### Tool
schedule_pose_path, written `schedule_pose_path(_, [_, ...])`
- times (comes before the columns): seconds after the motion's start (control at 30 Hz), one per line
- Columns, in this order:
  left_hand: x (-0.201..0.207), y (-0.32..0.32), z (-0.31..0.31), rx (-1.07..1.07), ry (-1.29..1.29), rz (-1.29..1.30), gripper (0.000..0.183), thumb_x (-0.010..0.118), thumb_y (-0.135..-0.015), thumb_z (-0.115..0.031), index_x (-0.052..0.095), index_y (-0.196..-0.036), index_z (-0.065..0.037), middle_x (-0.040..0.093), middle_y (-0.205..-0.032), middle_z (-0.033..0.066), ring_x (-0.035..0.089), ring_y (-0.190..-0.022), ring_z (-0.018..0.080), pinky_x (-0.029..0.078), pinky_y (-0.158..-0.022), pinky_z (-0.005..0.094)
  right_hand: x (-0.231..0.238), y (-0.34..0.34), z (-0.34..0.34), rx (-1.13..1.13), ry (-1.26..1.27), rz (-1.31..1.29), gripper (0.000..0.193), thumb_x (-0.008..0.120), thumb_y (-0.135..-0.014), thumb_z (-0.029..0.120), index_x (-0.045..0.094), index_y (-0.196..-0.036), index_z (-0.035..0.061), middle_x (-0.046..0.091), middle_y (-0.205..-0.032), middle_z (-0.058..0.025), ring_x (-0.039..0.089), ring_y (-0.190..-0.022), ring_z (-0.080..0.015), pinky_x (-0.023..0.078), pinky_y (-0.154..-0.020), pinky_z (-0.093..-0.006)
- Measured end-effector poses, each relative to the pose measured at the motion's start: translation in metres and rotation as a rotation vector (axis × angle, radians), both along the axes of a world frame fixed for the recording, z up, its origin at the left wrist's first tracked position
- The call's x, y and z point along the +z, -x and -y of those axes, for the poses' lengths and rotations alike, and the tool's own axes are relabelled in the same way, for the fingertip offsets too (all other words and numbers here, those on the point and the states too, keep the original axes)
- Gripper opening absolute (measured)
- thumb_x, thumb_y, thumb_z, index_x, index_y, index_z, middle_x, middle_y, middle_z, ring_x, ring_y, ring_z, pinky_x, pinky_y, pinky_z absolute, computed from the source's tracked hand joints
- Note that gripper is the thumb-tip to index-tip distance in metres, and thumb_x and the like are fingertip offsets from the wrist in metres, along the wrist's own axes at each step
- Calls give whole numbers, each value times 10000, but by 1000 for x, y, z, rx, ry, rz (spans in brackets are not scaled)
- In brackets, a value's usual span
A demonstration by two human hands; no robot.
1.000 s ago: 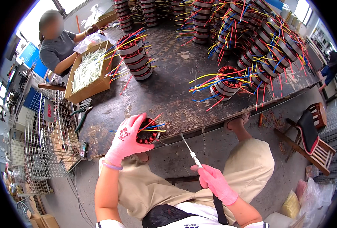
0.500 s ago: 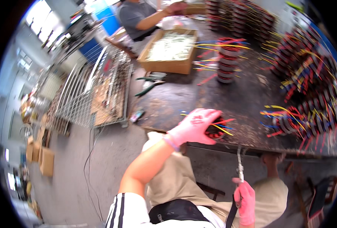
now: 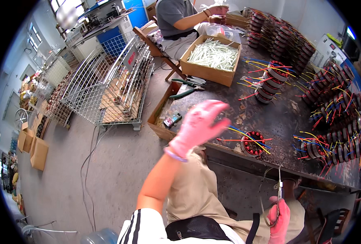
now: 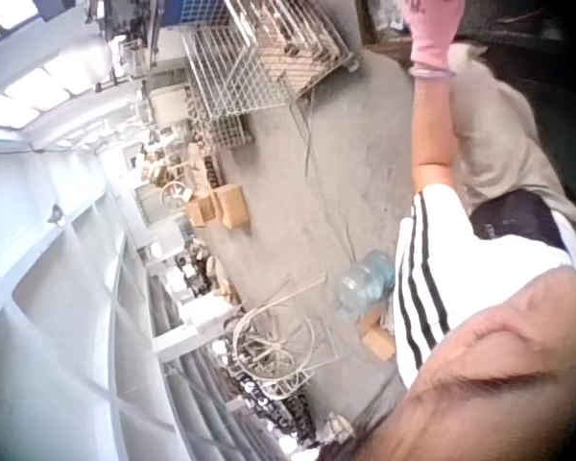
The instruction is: The person uses a soldering iron to apply solder to wires connected to a stator, repeats the process on multiple wires, and places the completed components onto a stack on the table.
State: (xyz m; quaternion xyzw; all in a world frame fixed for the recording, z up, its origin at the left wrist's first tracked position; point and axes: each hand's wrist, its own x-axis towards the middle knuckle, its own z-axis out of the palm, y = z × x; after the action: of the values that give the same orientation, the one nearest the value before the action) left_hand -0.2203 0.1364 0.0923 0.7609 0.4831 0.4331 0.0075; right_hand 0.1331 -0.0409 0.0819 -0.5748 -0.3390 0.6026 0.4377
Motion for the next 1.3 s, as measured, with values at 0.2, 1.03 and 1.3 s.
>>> schedule_pose_path(0.2, [-57, 133, 28, 464, 221, 102, 325, 708, -873, -220, 646, -1129, -29, 659, -1073, 107, 657, -931, 232, 525, -832, 328, 24, 27, -8, 12, -21, 27, 454, 452, -1046, 310, 552, -1155, -119, 374, -484, 31, 316, -408, -59, 229, -407, -224])
schedule_pose_path(1.03, [-30, -64, 67, -753, 1185, 734, 498, 521, -1022, -351, 497, -1383, -9, 616, -1211, 68, 611, -1029, 141, 528, -884, 320, 29, 71, -25, 19, -130, -70, 405, 480, -1028, 315, 599, -1087, -68, 367, -490, 29, 325, -396, -76, 236, -388, -248])
schedule_pose_path(1.3, [-33, -153, 101, -968, 1480, 1230, 569, 419, -1046, -446, 504, -1363, 20, 678, -1068, 77, 650, -835, 131, 528, -786, 291, 24, 59, -17, 197, -63, -38, 369, 480, -1021, 337, 638, -888, 32, 465, -527, 22, 362, -426, -61, 235, -424, -229])
